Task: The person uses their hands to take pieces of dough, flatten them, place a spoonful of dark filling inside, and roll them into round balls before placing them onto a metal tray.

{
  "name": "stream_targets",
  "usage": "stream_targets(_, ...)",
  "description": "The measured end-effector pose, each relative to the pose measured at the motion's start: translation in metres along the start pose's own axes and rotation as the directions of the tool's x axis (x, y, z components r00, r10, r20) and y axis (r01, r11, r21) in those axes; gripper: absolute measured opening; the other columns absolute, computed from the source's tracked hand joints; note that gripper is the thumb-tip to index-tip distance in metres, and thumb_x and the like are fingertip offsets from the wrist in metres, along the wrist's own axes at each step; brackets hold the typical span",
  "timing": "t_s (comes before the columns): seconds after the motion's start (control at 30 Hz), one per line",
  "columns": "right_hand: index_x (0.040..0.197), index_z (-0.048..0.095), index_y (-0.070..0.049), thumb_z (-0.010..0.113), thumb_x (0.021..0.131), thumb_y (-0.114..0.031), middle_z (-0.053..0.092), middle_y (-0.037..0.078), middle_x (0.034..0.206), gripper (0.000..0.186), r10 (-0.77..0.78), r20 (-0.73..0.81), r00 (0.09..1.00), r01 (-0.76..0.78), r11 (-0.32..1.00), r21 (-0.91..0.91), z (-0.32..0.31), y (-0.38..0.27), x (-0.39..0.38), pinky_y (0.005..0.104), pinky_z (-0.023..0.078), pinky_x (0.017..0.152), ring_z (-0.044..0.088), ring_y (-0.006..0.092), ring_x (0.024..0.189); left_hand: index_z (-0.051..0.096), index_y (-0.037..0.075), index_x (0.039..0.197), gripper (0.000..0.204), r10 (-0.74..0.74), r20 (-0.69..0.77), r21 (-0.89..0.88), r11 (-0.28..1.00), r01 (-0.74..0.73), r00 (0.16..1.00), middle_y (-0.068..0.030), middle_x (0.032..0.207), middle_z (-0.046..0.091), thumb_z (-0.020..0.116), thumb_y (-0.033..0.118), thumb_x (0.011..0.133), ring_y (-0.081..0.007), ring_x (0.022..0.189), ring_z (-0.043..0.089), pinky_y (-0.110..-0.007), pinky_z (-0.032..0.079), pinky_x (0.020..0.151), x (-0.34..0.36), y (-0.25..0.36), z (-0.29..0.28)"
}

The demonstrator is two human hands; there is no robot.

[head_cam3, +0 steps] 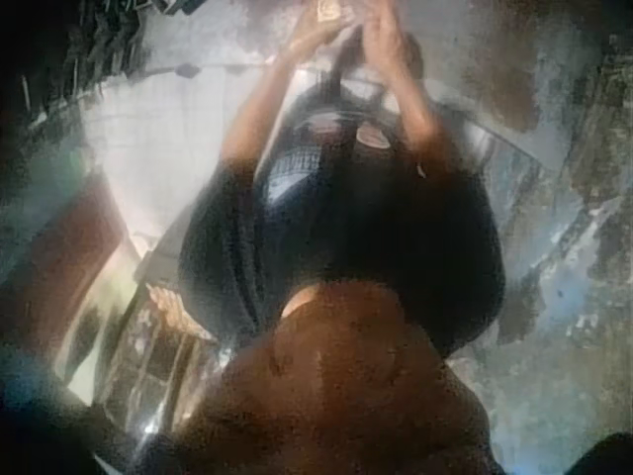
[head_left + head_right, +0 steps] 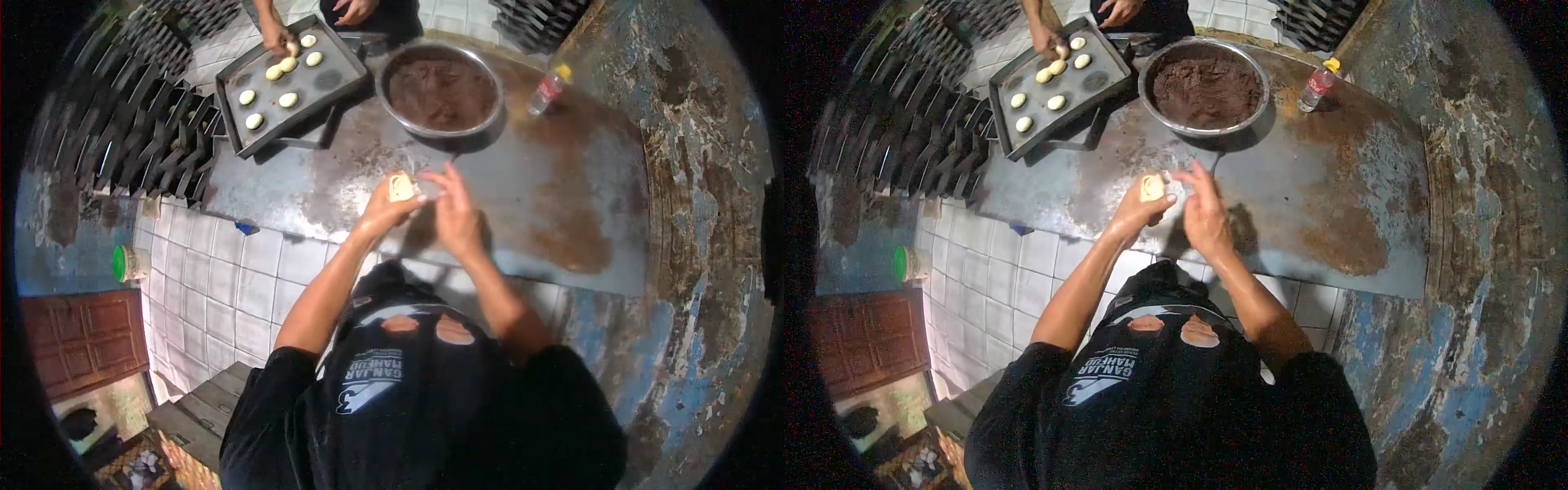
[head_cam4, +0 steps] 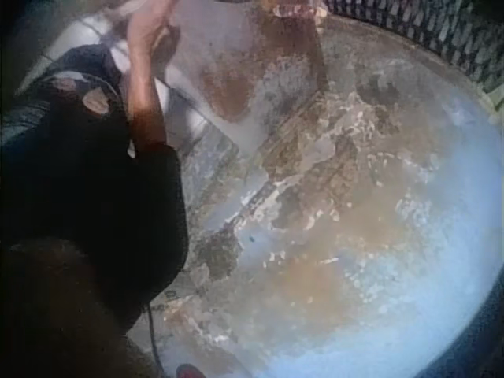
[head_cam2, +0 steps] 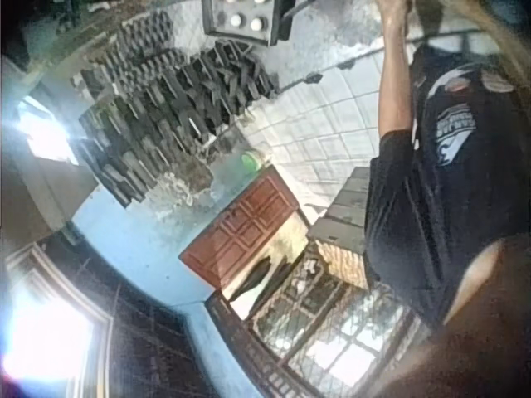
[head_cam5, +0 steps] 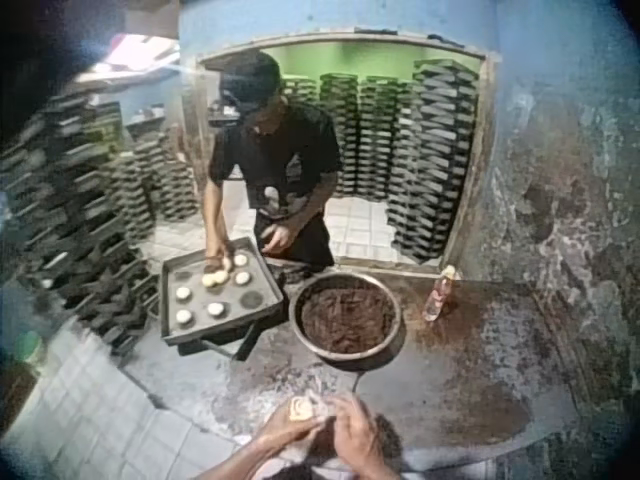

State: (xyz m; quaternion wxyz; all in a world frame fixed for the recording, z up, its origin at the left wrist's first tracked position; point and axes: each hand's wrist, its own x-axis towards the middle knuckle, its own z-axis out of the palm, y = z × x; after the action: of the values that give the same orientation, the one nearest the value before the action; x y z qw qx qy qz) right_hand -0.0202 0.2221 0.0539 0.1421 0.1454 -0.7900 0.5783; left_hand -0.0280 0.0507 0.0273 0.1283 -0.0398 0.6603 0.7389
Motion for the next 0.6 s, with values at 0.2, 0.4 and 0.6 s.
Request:
stream_targets(0.2, 0.128, 0.057, -0.001, 0.07, 0.089, -0.005, 0.069, 0.013, 0.113, 0.041, 0.098, 0.053, 0.994, -0.103, 0.991, 0.087, 0.023, 0.0, -0.039, 0.0385, 0.051, 0.091, 0.065, 0.024, 0.103, 0.07, 0.001, 0.116, 0.034, 0.016, -0.155, -0.202, 0.978, -0.047, 0.988, -0.0088, 0.103, 0.071, 0.06, 0.031, 0.104, -0.0132, 0.088, 0.063, -0.03, 0.052, 0.073, -0.047, 0.008, 0.023)
stream_targets(0.4, 0.116, 0.066, 0.002, 0.067, 0.094, -0.003, 0.07, 0.003, 0.099, 0.023, 0.433, 0.563, 0.704, -0.7, 0.285, 0.655, 0.028, 0.029, -0.035, 0.0252, 0.053, 0.085, 0.066, 0.0112, 0.087, 0.057, 0.0, 0.142, 0.056, 0.354, -0.097, 0.441, 0.853, -0.278, 0.93, -0.0216, 0.112, 0.073, 0.066, 0.035, 0.1, -0.0249, 0.106, 0.069, -0.036, 0.055, 0.088, -0.07, 0.013, 0.004)
stream_targets(0.6, 0.115, 0.069, 0.002, 0.07, 0.087, -0.005, 0.072, 0.017, 0.104, 0.029, -0.102, 0.516, 0.85, -0.117, 0.92, 0.375, 0.07, -0.055, 0.006, 0.0382, 0.054, 0.087, 0.071, 0.0286, 0.098, 0.067, 0.003, 0.132, 0.039, -0.007, -0.017, 0.438, 0.899, 0.013, 1.0, -0.0169, 0.118, 0.073, 0.067, 0.023, 0.098, -0.0234, 0.11, 0.067, -0.037, 0.052, 0.096, -0.084, 0.017, -0.082)
